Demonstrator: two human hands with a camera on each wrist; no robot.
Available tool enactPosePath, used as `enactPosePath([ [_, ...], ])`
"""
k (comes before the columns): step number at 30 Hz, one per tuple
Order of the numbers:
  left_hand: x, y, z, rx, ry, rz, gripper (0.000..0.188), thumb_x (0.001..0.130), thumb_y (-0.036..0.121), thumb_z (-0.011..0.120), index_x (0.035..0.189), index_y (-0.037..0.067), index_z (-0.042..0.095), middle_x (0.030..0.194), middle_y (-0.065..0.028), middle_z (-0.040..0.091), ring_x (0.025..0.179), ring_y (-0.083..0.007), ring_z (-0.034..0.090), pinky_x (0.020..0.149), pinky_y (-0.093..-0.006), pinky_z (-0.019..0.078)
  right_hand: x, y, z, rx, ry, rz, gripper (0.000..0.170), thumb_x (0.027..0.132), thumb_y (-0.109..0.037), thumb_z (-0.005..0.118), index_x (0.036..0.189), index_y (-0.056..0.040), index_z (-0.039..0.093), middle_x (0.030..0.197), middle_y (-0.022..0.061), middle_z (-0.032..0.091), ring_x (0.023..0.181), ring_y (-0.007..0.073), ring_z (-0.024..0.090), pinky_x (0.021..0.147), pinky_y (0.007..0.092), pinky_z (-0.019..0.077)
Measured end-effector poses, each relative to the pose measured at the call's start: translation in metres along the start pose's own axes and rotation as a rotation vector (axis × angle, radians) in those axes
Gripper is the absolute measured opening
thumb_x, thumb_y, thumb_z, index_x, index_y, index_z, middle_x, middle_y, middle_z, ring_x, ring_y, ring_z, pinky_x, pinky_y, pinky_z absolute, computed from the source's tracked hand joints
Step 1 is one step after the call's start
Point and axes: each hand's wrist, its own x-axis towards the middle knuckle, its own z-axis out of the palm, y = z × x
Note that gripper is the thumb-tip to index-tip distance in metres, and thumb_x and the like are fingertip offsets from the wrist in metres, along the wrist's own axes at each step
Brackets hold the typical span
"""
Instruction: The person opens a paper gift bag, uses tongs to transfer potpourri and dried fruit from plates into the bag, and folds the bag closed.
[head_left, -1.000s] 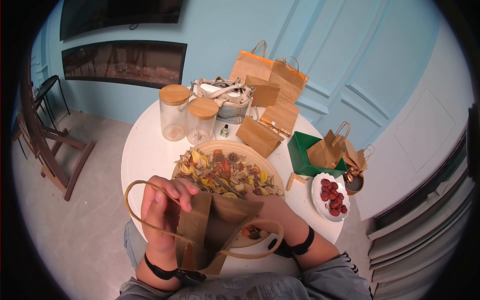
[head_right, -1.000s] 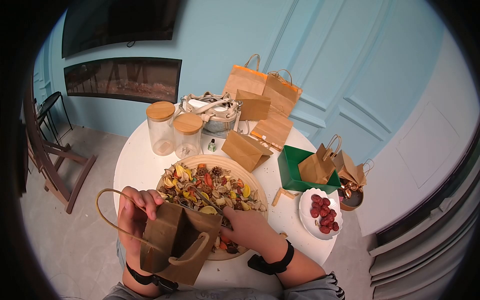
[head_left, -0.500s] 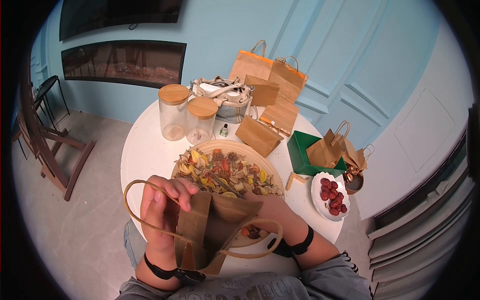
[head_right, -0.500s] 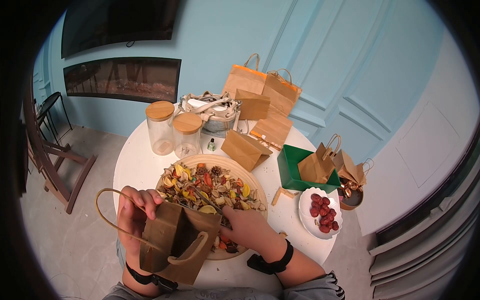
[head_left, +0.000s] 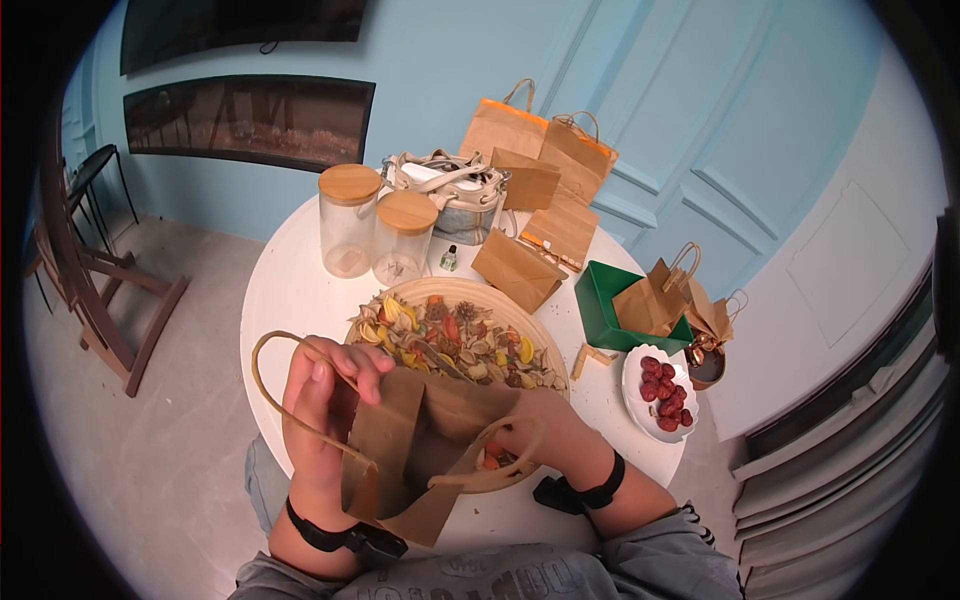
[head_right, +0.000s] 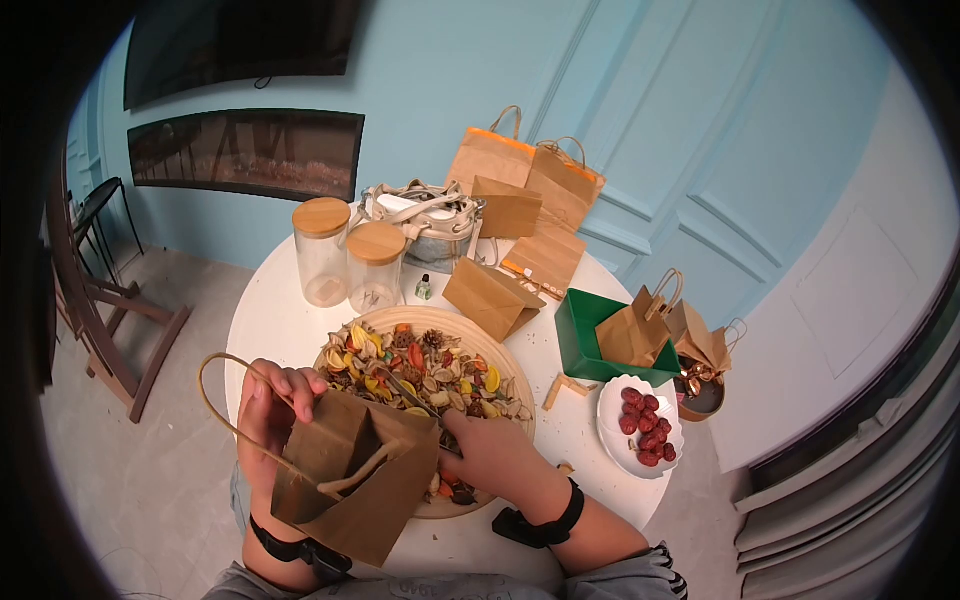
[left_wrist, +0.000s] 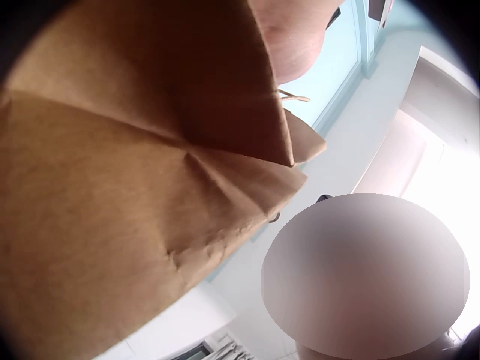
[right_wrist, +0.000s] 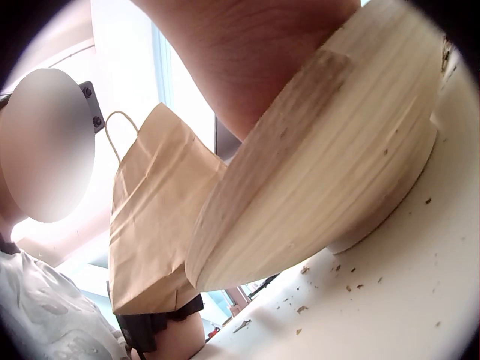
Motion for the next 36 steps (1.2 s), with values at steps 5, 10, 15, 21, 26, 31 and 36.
enactPosePath([
  [5,0.001,-0.002,-0.002,-0.032,0.023,-0.015,0.024,0.098,0.029,0.042,0.089,0.007,0.048,0.071,-0.0085,0.053,0.087,-0.0232,0.054,0.086,-0.0351,0.0402,0.000,0.000,0.000,0.007,0.005,-0.003,0.035,0.084,-0.033,0.061,0.101,-0.0041,0.054,0.077,0.0184,0.065,0.074,0.0382,0.063,0.066,0.0462,0.0494],
  [10,0.001,-0.001,-0.002,-0.049,0.020,-0.016,0.024,0.098,0.028,0.042,0.090,0.006,0.049,0.071,-0.0086,0.053,0.087,-0.0232,0.054,0.087,-0.0352,0.0401,0.000,-0.004,-0.003,-0.024,-0.037,0.044,0.034,0.084,-0.033,0.061,0.101,-0.0040,0.054,0.078,0.0189,0.065,0.075,0.0384,0.063,0.067,0.0462,0.0495],
  [15,0.000,0.000,0.000,-0.068,0.032,-0.030,0.022,0.098,0.026,0.043,0.090,0.006,0.049,0.071,-0.0089,0.053,0.088,-0.0232,0.053,0.088,-0.0359,0.0399,0.000,-0.004,-0.002,-0.011,-0.019,0.030,0.034,0.084,-0.033,0.060,0.101,-0.0037,0.053,0.079,0.0193,0.065,0.074,0.0384,0.063,0.066,0.0464,0.0494],
  [21,-0.001,-0.001,0.002,-0.074,0.029,-0.012,0.022,0.098,0.026,0.043,0.090,0.006,0.048,0.071,-0.0091,0.053,0.088,-0.0236,0.053,0.089,-0.0360,0.0398,0.000,-0.001,0.000,-0.039,0.002,0.000,0.034,0.085,-0.033,0.060,0.098,-0.0031,0.052,0.077,0.0191,0.064,0.073,0.0382,0.063,0.065,0.0461,0.0493],
  [26,-0.001,-0.001,0.004,-0.077,0.030,-0.009,0.022,0.098,0.026,0.042,0.090,0.006,0.048,0.070,-0.0090,0.053,0.088,-0.0237,0.053,0.089,-0.0358,0.0396,-0.001,0.004,0.004,-0.023,0.038,-0.068,0.034,0.085,-0.034,0.060,0.095,-0.0026,0.052,0.074,0.0186,0.064,0.072,0.0378,0.063,0.064,0.0455,0.0492],
  [31,-0.002,-0.002,0.003,-0.080,0.034,-0.011,0.022,0.097,0.025,0.042,0.091,0.006,0.048,0.070,-0.0090,0.052,0.088,-0.0237,0.052,0.089,-0.0361,0.0395,0.000,0.003,0.002,-0.046,0.029,-0.066,0.035,0.085,-0.035,0.061,0.094,-0.0024,0.051,0.073,0.0176,0.063,0.070,0.0371,0.063,0.062,0.0447,0.0490],
  [36,-0.001,-0.002,0.001,-0.067,0.017,-0.004,0.022,0.097,0.026,0.042,0.091,0.006,0.048,0.071,-0.0089,0.052,0.088,-0.0236,0.053,0.089,-0.0362,0.0393,0.000,0.002,0.001,-0.052,0.033,-0.061,0.034,0.085,-0.035,0.061,0.093,-0.0029,0.051,0.073,0.0169,0.064,0.069,0.0366,0.063,0.061,0.0444,0.0490],
])
